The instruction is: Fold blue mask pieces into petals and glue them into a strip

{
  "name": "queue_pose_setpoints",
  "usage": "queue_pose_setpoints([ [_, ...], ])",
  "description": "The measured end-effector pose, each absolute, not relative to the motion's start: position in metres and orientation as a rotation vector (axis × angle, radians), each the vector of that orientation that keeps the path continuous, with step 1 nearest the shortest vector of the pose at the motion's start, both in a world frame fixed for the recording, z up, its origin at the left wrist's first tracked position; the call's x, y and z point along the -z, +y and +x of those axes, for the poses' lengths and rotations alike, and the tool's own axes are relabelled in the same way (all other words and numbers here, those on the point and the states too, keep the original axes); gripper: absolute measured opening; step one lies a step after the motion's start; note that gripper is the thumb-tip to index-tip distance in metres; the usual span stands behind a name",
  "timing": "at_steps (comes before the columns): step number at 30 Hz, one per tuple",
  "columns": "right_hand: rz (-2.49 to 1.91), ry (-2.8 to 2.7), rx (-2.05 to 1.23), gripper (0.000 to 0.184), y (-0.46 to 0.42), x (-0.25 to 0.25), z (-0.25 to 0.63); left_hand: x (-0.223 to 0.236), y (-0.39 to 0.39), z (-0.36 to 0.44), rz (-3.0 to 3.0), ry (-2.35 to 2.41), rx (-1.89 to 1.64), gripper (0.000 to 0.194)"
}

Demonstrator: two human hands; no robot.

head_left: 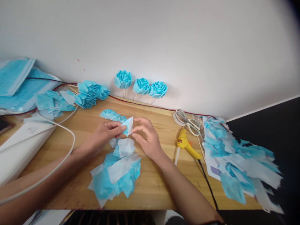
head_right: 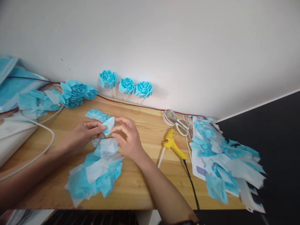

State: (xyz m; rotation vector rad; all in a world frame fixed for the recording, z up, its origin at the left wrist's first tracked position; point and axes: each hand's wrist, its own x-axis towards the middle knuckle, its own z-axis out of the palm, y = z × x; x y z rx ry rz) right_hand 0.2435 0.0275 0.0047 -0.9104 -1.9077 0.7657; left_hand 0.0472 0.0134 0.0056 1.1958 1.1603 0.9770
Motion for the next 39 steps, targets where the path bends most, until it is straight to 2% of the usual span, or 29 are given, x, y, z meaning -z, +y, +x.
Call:
queue_pose_setpoints([
  [6,-0.986,-1.518,-1.307,0.012,0.025,-0.003,0.239,-0.009,0.012,0.047,1.24,1.18,-0.934,0.038],
  [9,-1.023,-1.402,-1.45,0.016,0.024,-0.005,0.237,-0.012,0.011,0.048,1.223,1.201,-0.907,0.037],
  [17,-1.156,-1.307,-1.483,0.018,0.021,-0.008,0.234,-0.009,0.01,0.049,1.244,1.229,-0.893,0.038],
  [22,-1.161,-1.267,-1.479,0.017,0.022,-0.008,0.233,-0.008,0.012,0.05,1.25,1.169,-0.877,0.027],
  [37,-1.12,-1.226,-1.523,0.019,0.019,-0.007,0.231,-0.004,0.012,0.048,1.222,1.245,-0.862,0.028],
  [39,-1.059,-1.184,-1.583,0.027,0.02,-0.007,0.232,-0.004,0.012,0.048,1.235,1.231,-0.857,0.027],
])
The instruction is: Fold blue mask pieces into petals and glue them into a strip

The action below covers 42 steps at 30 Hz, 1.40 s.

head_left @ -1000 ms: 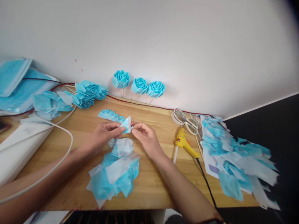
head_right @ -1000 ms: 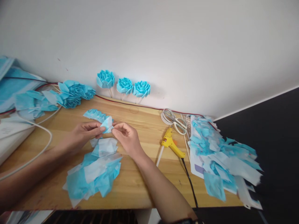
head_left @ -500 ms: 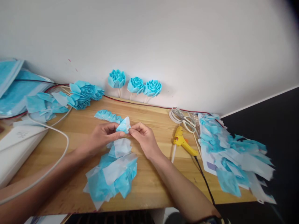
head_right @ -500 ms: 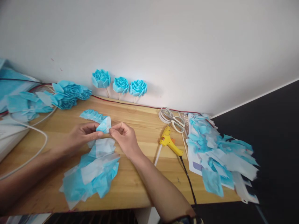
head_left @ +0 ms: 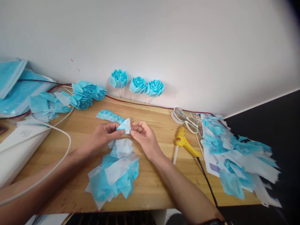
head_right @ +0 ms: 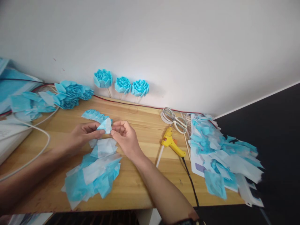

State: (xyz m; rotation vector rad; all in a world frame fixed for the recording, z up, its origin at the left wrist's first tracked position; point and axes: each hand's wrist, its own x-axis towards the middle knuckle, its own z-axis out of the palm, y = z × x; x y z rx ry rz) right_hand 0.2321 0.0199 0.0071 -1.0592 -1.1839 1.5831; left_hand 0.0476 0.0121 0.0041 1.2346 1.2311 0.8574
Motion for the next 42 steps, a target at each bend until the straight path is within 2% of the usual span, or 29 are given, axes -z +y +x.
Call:
queue_pose_setpoints([
  [3,-0.964,-1.178,-1.701,0.043,0.021,-0.007,0.234,-0.005,0.012,0.048,1.247,1.21,-0.856,0.025],
  [10,-1.081,-1.302,-1.585,0.019,0.021,-0.007,0.235,-0.006,0.011,0.05,1.272,1.208,-0.822,0.027],
  [18,-1.089,-1.332,-1.538,0.017,0.022,-0.008,0.237,-0.004,0.012,0.049,1.182,1.211,-0.888,0.027],
  [24,-0.985,-1.25,-1.658,0.03,0.025,-0.012,0.241,-0.002,0.011,0.048,1.214,1.175,-0.838,0.027],
  [34,-1.138,-1.475,-1.314,0.013,0.025,-0.014,0.241,0.0,0.008,0.05,1.269,1.191,-0.8,0.028],
  [38,-1.104,-1.671,-1.023,0.006,0.023,-0.014,0.242,-0.002,0.009,0.05,1.287,1.202,-0.805,0.026],
  [42,-1.04,-1.817,-0.759,0.01,0.02,-0.013,0.242,-0.004,0.008,0.05,1.303,1.209,-0.82,0.026],
])
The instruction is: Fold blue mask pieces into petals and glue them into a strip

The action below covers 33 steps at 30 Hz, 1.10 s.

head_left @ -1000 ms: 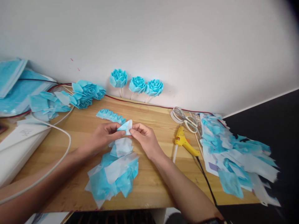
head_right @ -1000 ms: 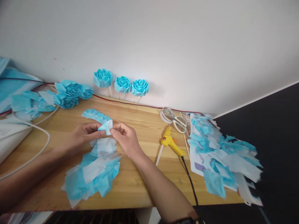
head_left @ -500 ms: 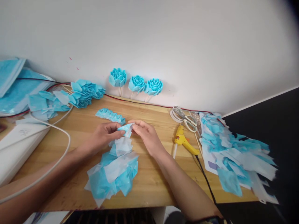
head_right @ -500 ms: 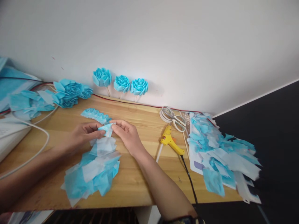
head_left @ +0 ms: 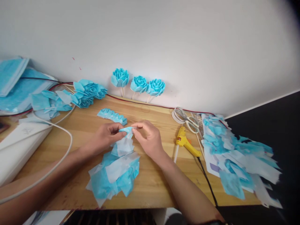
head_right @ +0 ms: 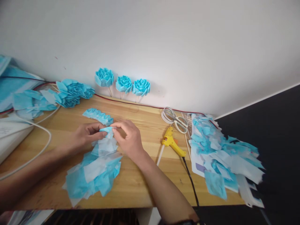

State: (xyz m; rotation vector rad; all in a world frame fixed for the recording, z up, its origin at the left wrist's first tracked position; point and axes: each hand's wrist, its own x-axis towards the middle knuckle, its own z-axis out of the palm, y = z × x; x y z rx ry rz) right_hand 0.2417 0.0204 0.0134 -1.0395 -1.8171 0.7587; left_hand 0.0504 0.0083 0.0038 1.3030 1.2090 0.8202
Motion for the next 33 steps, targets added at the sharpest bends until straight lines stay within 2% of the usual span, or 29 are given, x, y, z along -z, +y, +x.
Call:
queue_pose_setpoints([
  [2,-1.047,-1.792,-0.803,0.019,0.02,-0.013,0.241,-0.005,0.008,0.051,1.312,1.212,-0.824,0.026],
  [5,-1.059,-1.668,-1.055,0.035,0.02,-0.013,0.241,-0.006,0.008,0.051,1.317,1.207,-0.83,0.027],
  [8,-1.063,-1.628,-1.194,0.039,0.022,-0.014,0.241,-0.005,0.008,0.051,1.334,1.189,-0.832,0.026],
  [11,-1.069,-1.659,-1.17,0.043,0.023,-0.013,0.24,-0.003,0.008,0.051,1.351,1.181,-0.827,0.025],
  [15,-1.069,-1.737,-0.98,0.038,0.021,-0.012,0.24,-0.005,0.006,0.051,1.33,1.177,-0.806,0.026],
  [20,-0.946,-2.018,-0.552,0.038,0.02,-0.013,0.244,-0.008,0.005,0.051,1.253,1.144,-0.795,0.027],
  [24,-0.777,-2.187,-0.253,0.045,0.022,-0.015,0.249,-0.008,0.007,0.05,1.266,1.125,-0.815,0.025],
  [33,-0.641,-2.241,0.04,0.067,0.022,-0.016,0.252,-0.005,0.009,0.049,1.292,1.105,-0.851,0.023],
])
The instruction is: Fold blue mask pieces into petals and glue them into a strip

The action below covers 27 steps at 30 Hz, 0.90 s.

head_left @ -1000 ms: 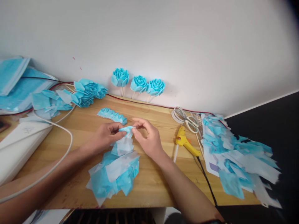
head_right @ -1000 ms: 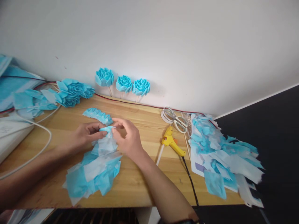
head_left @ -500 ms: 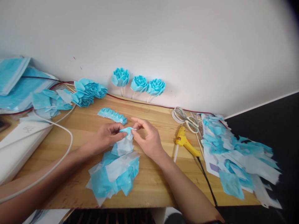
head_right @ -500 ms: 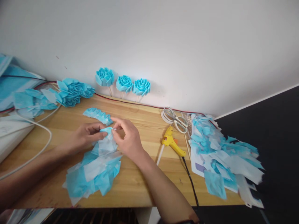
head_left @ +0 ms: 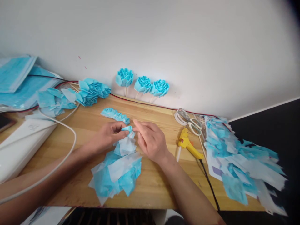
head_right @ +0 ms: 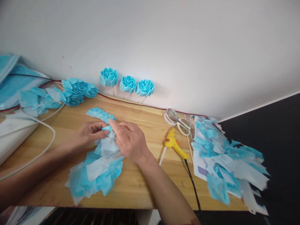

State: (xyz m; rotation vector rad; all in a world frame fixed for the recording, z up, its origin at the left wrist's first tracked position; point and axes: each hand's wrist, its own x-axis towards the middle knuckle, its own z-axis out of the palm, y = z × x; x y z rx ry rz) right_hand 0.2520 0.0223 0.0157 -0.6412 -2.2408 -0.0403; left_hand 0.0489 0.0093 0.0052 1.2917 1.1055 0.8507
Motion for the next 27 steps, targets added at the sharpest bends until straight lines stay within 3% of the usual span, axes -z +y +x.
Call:
queue_pose_setpoints([
  [16,-0.673,-2.24,0.221,0.077,0.0216,-0.015,0.2486,-0.0066,0.0087,0.0512,1.224,1.101,-0.896,0.026],
  [27,-0.685,-2.234,0.226,0.074,0.0206,-0.0145,0.2465,0.0022,0.011,0.0519,1.255,1.116,-0.944,0.023],
])
